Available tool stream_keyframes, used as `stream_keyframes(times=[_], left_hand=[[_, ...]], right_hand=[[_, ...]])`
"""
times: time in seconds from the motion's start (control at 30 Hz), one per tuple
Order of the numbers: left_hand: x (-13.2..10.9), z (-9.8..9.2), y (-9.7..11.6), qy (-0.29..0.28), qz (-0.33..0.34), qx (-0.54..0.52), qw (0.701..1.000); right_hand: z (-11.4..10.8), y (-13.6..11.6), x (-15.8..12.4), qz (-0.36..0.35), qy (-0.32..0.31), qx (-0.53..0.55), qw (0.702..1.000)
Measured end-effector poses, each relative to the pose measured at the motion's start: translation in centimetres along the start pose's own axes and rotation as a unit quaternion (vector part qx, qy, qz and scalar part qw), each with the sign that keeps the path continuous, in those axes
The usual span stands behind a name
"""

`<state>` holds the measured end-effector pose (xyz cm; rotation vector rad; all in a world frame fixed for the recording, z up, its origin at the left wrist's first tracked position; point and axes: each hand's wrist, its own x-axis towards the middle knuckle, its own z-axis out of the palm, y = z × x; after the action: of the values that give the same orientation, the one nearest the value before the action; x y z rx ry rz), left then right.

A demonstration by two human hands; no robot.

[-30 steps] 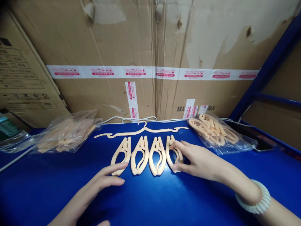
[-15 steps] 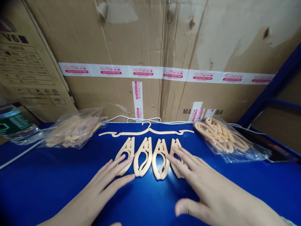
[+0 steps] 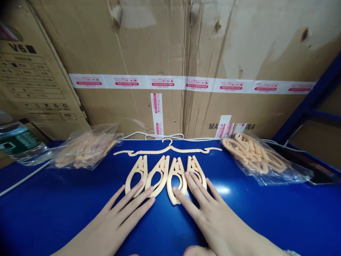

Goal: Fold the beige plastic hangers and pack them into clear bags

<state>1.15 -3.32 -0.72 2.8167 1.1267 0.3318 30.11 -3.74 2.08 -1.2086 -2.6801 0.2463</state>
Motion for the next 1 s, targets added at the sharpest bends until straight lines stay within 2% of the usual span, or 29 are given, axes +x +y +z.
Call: stream_keyframes(times=[0.1, 0.33, 0.5, 0.7, 0.83, 1.0], left_hand=[[0.1, -0.5, -0.2, -0.014, 0.007, -0.013, 1.0], [0.4, 1.0, -0.6, 0.029, -0.009, -0.008, 0.999], [0.6, 0.6, -1.1, 0.035, -0.002, -0.026, 0.999], [0.4, 0.0, -1.2, 0.094, -0.024, -0.01, 0.995], [-0.1, 1.0, -2.1, 0.115, -0.052, -0.008, 0.992], [-0.4, 2.7, -4.1, 0.088, -0.006, -0.027, 0.996]], right_hand=[[0.4, 0.1, 0.3, 0.001, 0.002, -0.003, 1.0], [1.2, 0.3, 0.9, -0.004, 0.034, -0.029, 0.999], [1.8, 0.5, 1.0, -0.006, 0.044, -0.048, 0.998], [1.4, 0.9, 0.8, 0.001, 0.126, -0.058, 0.99], [0.6, 1.0, 1.1, -0.009, 0.19, -0.074, 0.979], [0.1, 1.0, 1.3, -0.028, 0.187, -0.094, 0.977]])
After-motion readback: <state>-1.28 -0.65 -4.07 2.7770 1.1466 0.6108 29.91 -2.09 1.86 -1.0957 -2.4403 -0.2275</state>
